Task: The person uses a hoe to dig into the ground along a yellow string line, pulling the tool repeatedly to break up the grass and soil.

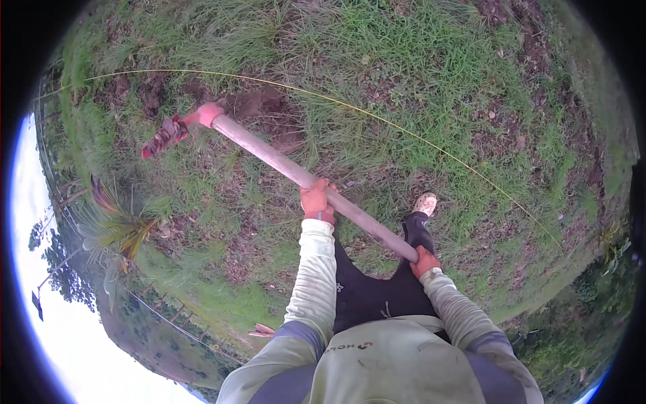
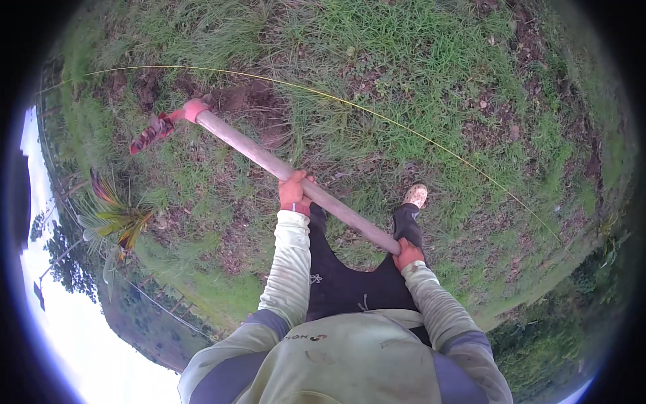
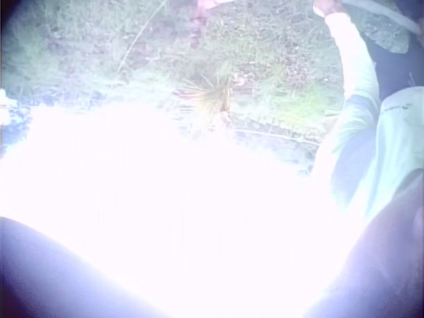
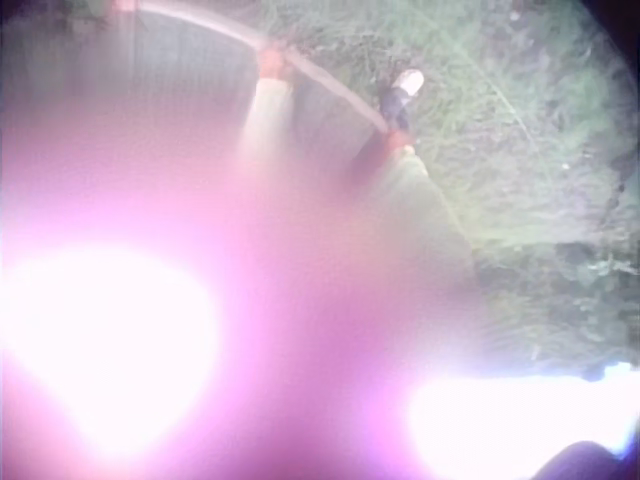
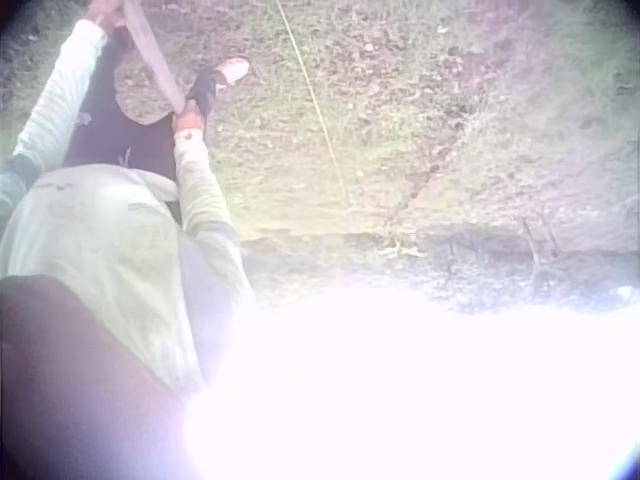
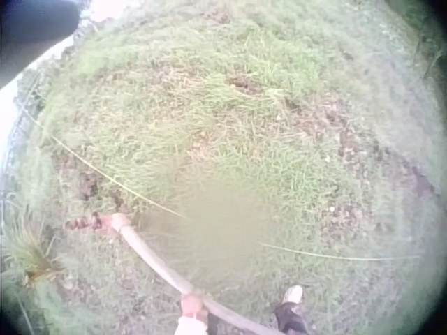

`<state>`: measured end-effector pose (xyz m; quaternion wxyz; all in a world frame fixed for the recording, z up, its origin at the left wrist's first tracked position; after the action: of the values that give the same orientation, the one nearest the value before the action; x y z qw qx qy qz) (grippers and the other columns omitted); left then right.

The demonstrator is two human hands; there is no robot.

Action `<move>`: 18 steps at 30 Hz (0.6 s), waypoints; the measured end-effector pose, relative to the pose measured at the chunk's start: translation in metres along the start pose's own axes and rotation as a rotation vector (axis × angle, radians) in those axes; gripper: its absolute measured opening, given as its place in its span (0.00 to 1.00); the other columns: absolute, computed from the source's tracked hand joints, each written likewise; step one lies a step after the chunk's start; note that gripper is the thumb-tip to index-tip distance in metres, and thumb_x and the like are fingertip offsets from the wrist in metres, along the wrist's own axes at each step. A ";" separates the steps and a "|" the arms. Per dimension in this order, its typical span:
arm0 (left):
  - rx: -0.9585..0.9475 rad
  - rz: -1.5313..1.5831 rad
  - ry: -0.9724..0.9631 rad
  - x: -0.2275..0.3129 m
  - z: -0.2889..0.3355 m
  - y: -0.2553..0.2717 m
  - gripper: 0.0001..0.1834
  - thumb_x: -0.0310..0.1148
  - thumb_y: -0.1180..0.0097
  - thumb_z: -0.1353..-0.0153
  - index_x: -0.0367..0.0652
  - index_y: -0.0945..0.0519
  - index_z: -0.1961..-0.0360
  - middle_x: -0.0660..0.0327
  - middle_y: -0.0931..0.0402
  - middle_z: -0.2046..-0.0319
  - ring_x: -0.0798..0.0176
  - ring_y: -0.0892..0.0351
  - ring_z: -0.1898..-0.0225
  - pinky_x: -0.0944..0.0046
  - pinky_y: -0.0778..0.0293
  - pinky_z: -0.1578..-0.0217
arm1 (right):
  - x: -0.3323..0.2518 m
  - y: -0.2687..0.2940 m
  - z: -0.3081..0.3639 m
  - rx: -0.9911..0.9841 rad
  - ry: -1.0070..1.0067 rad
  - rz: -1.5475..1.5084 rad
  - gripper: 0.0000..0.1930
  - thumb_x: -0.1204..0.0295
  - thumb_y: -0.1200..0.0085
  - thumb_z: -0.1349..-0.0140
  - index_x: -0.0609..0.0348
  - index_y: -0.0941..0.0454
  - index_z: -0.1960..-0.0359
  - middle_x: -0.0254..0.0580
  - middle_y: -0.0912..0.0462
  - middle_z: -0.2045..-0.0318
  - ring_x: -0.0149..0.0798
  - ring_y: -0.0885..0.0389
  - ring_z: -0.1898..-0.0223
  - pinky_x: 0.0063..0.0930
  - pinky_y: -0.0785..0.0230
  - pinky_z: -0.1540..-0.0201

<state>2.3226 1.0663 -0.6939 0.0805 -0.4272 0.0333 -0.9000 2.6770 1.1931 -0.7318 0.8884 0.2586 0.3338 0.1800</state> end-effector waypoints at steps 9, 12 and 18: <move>0.124 -0.030 -0.411 0.119 -0.036 -0.052 0.17 0.20 0.48 0.47 0.35 0.37 0.57 0.55 0.30 0.77 0.60 0.28 0.83 0.58 0.27 0.83 | -0.087 0.064 -0.106 -0.013 0.136 -0.050 0.19 0.68 0.37 0.51 0.56 0.29 0.59 0.52 0.19 0.66 0.56 0.19 0.62 0.47 0.26 0.59; 0.195 -0.031 -0.383 0.073 -0.115 -0.067 0.17 0.21 0.48 0.48 0.35 0.37 0.57 0.55 0.30 0.78 0.60 0.29 0.84 0.57 0.29 0.85 | -0.069 0.068 -0.155 -0.004 0.105 -0.018 0.19 0.68 0.38 0.50 0.56 0.30 0.58 0.54 0.18 0.66 0.57 0.18 0.62 0.47 0.25 0.59; 0.151 -0.256 0.163 0.014 -0.179 0.005 0.13 0.26 0.47 0.45 0.35 0.32 0.59 0.54 0.29 0.77 0.55 0.27 0.83 0.50 0.29 0.84 | -0.136 0.061 -0.047 -0.373 -0.013 -0.041 0.23 0.65 0.42 0.46 0.68 0.36 0.57 0.62 0.18 0.70 0.60 0.17 0.65 0.50 0.24 0.60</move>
<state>2.1758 1.0577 -0.7972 -0.0059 -0.3461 -0.0827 -0.9345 2.5390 1.1912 -0.6586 0.9266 0.0836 0.2942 0.2188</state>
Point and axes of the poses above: each hand's wrist, its own z-axis away from the middle knuckle, its own y-axis out of the back of the hand, x = y × z, the point moved 2 cm from there along -z, towards the middle knuckle
